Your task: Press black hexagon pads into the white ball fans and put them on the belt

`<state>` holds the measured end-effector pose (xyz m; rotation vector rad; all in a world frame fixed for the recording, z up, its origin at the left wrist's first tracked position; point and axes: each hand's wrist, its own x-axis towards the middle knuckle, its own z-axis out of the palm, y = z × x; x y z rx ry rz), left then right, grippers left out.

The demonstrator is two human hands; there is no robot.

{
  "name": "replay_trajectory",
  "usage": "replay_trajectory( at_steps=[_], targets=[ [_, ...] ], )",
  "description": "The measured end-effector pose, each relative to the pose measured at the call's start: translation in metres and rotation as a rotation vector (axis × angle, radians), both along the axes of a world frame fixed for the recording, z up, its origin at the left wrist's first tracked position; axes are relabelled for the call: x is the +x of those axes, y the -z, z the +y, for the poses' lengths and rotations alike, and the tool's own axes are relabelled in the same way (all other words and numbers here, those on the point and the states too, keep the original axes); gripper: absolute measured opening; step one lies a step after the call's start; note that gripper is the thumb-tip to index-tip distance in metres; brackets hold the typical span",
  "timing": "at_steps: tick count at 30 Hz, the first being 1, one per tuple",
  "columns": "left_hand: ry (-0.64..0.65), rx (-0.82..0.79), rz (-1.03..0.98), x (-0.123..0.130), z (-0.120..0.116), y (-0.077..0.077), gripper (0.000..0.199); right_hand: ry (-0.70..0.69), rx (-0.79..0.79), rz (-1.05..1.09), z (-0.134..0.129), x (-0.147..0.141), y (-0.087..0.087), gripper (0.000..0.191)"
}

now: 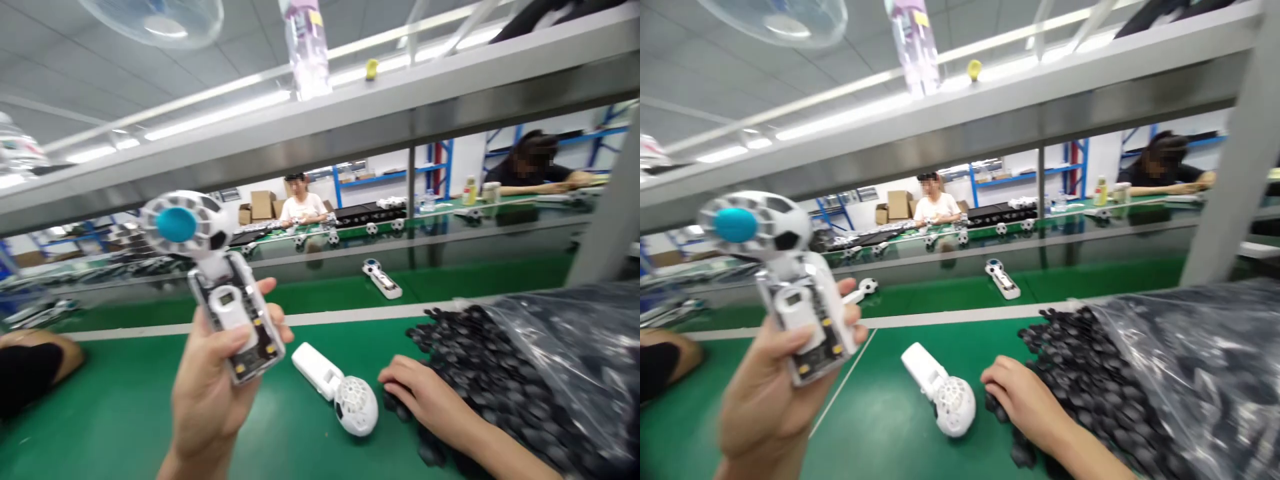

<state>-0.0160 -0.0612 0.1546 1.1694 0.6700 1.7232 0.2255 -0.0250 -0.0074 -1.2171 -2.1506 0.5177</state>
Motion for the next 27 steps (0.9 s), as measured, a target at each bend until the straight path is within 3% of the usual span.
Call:
replay_trajectory(
  at_steps=[8, 27],
  targets=[
    [0.198, 0.077, 0.026, 0.001, -0.006, 0.010, 0.034, -0.013, -0.080, -0.016, -0.002, -0.002, -0.004, 0.021],
    [0.184, 0.058, 0.074, 0.006, -0.009, 0.007, 0.036, -0.017, -0.089, -0.018, -0.002, -0.002, -0.005, 0.021]
  ],
)
